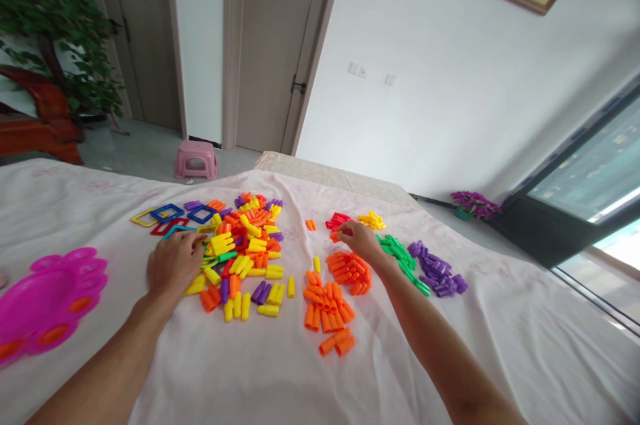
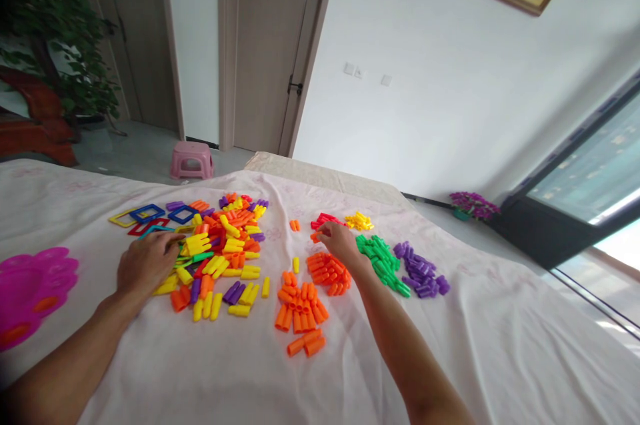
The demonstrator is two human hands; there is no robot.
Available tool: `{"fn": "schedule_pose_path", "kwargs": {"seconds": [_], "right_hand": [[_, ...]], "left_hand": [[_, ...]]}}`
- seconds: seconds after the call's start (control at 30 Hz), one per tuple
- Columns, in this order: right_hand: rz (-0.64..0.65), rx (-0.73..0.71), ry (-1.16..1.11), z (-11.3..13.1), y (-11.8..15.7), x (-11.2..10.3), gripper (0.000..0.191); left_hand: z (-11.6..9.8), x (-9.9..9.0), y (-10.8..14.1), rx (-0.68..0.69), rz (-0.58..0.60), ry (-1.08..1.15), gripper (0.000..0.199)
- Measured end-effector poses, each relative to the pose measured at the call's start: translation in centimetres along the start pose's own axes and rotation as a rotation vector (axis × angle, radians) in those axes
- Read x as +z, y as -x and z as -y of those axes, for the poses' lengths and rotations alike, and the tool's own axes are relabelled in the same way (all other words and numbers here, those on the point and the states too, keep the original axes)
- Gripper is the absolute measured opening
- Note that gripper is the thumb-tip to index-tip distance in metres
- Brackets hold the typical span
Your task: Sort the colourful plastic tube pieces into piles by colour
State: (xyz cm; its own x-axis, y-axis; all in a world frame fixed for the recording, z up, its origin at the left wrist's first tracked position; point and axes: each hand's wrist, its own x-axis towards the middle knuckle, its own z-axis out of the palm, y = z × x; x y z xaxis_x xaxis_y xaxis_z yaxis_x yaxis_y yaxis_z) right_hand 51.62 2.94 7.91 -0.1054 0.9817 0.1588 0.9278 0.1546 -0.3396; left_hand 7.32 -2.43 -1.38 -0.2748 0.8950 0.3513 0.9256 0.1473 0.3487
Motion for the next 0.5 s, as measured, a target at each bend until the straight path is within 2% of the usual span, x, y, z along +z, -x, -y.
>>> {"fn": "schedule_pose_path", "kwargs": {"seconds": [0.13,0.27,0.4,0.5], "right_hand": [[0.016,-0.112,0.08,0.6,1.2,1.5,0.02],[0.15,-0.136,0.139,0.5,1.4,1.2,0.025],[0.151,-0.087,0.048,1.4,0.3,0.2,0.037],[0.132,-0.065,0.048,2.9,-1.2,0.7,0.039]], "left_hand": [[-0.3,-0.2,0.1,-0.025,-0.003,-0.015,0.04],[-0.4,-0.4,0.0,-0.038,0.012,-0.017,0.041],[-0.4,-0.5,0.0,-0.04,0.034,-0.033,0.044],[-0.5,-0.6,0.0,-0.045,0.046,-0.037,0.045]]}}
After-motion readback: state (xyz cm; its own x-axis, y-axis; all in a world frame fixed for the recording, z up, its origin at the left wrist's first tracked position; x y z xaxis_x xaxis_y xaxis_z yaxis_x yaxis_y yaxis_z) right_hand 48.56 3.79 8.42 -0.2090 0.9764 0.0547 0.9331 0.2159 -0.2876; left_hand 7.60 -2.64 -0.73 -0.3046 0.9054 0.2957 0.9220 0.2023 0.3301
